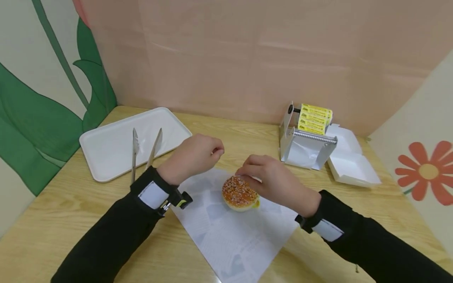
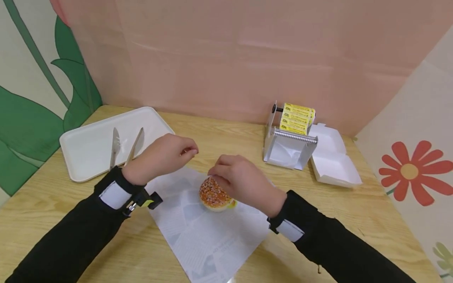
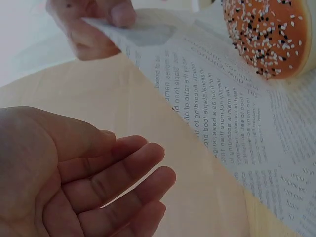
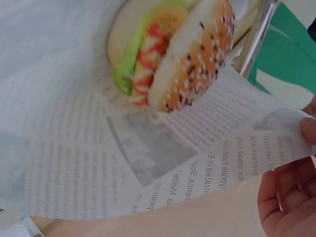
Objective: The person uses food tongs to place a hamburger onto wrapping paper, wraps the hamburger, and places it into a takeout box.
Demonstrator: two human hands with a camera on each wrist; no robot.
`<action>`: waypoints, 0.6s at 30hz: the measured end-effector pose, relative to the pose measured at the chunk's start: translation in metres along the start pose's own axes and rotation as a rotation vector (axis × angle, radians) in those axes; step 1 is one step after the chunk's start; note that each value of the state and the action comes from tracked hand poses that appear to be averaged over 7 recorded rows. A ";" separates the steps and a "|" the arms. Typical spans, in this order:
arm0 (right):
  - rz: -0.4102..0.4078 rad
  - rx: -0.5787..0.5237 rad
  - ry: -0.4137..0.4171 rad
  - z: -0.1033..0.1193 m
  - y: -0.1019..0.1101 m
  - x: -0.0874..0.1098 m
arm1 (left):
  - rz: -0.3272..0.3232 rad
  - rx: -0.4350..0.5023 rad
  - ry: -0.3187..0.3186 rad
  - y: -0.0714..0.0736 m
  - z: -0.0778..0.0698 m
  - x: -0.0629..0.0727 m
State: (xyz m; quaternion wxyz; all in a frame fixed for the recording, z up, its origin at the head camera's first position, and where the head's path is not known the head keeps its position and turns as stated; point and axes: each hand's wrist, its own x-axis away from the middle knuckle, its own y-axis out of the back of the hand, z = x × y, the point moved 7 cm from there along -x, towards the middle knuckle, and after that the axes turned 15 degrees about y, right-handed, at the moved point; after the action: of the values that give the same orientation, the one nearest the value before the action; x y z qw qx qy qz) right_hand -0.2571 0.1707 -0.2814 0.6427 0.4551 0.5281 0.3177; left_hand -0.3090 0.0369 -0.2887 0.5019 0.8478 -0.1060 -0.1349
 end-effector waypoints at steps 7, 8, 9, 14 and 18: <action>-0.004 0.023 0.089 0.019 -0.010 0.012 | 0.158 -0.044 -0.113 -0.023 -0.017 -0.002; -0.002 0.021 0.098 0.021 -0.011 0.014 | 0.209 -0.055 -0.128 -0.029 -0.019 -0.001; -0.001 0.020 0.111 0.023 -0.013 0.016 | 0.259 -0.063 -0.142 -0.034 -0.021 0.000; 0.021 0.003 0.148 0.028 -0.021 0.022 | 0.424 -0.083 -0.151 -0.053 -0.027 0.005; 0.059 0.005 0.146 0.030 -0.031 0.027 | 0.462 -0.074 -0.142 -0.061 -0.030 0.008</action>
State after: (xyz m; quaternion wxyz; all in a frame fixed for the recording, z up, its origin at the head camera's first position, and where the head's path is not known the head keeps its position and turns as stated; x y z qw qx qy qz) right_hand -0.2242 0.1756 -0.3200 0.5916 0.4477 0.5609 0.3673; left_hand -0.2882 0.0884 -0.3297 0.5414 0.7704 -0.3271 -0.0797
